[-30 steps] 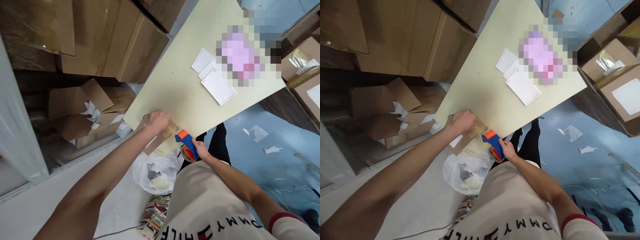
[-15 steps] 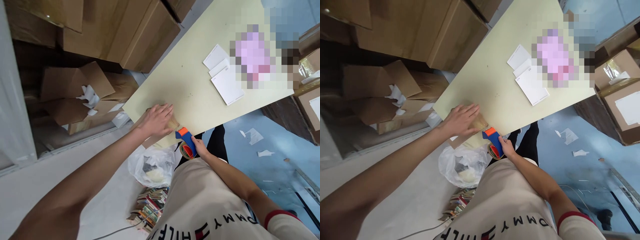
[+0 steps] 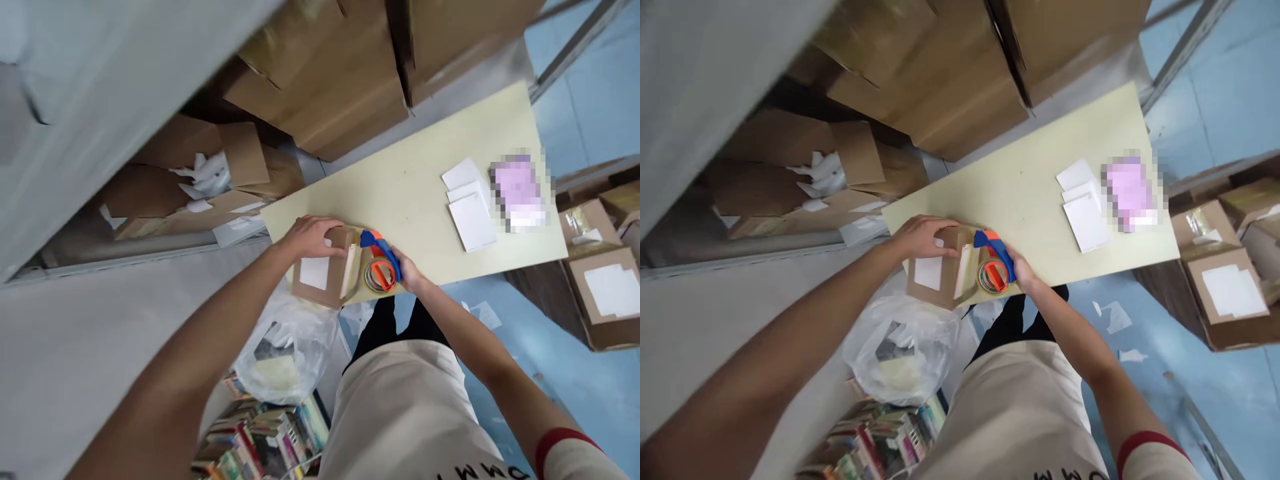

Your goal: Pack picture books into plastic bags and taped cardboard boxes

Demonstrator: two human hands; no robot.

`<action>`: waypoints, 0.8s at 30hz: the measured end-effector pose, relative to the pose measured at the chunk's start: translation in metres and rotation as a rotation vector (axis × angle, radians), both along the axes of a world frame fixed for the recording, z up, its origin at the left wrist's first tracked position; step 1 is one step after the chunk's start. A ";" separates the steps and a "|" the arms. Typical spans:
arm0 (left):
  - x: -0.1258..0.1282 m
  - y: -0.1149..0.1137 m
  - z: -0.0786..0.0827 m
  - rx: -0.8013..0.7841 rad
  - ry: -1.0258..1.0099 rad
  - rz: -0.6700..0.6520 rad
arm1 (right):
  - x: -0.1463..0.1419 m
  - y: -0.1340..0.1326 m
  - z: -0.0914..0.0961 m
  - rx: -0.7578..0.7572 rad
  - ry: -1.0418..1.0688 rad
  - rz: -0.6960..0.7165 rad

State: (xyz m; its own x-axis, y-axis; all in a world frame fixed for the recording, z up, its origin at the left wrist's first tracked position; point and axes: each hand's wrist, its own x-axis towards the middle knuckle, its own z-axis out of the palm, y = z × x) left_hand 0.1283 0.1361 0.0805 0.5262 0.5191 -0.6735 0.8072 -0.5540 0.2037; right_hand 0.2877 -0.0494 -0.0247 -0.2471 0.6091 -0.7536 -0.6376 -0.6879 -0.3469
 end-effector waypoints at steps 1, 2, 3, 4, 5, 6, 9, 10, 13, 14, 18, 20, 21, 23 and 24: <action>0.001 -0.003 -0.002 0.083 -0.035 0.102 | 0.013 0.021 0.000 0.045 -0.019 0.055; 0.002 -0.008 -0.004 0.169 -0.092 0.192 | 0.026 0.040 0.001 0.087 -0.045 0.108; 0.004 -0.014 -0.008 0.259 -0.150 0.250 | 0.039 0.056 0.003 0.121 -0.084 0.160; 0.005 -0.020 -0.012 0.315 -0.186 0.275 | 0.050 0.069 0.005 0.147 -0.135 0.208; 0.006 -0.026 -0.016 0.352 -0.209 0.298 | 0.061 0.078 0.008 0.173 -0.195 0.253; 0.008 -0.031 -0.020 0.371 -0.223 0.308 | 0.069 0.084 0.011 0.211 -0.258 0.293; 0.008 -0.038 -0.024 0.363 -0.241 0.313 | 0.081 0.087 0.020 0.407 -0.369 0.394; 0.008 -0.037 -0.024 0.355 -0.246 0.311 | 0.081 0.086 0.022 0.462 -0.382 0.424; 0.008 -0.035 -0.023 0.347 -0.250 0.310 | 0.081 0.081 0.025 0.485 -0.425 0.527; 0.008 -0.034 -0.022 0.349 -0.250 0.313 | 0.082 0.079 0.026 0.467 -0.447 0.565; 0.009 -0.036 -0.021 0.372 -0.241 0.316 | 0.090 0.046 0.032 0.434 -0.514 0.653; 0.010 -0.037 -0.021 0.388 -0.244 0.308 | 0.093 0.010 0.037 0.417 -0.507 0.667; 0.010 -0.038 -0.021 0.395 -0.248 0.306 | 0.093 -0.012 0.039 0.405 -0.495 0.669; 0.011 -0.039 -0.021 0.403 -0.258 0.314 | 0.090 -0.059 0.040 0.347 -0.500 0.656; 0.012 -0.039 -0.021 0.404 -0.259 0.326 | 0.085 -0.082 0.040 0.329 -0.495 0.644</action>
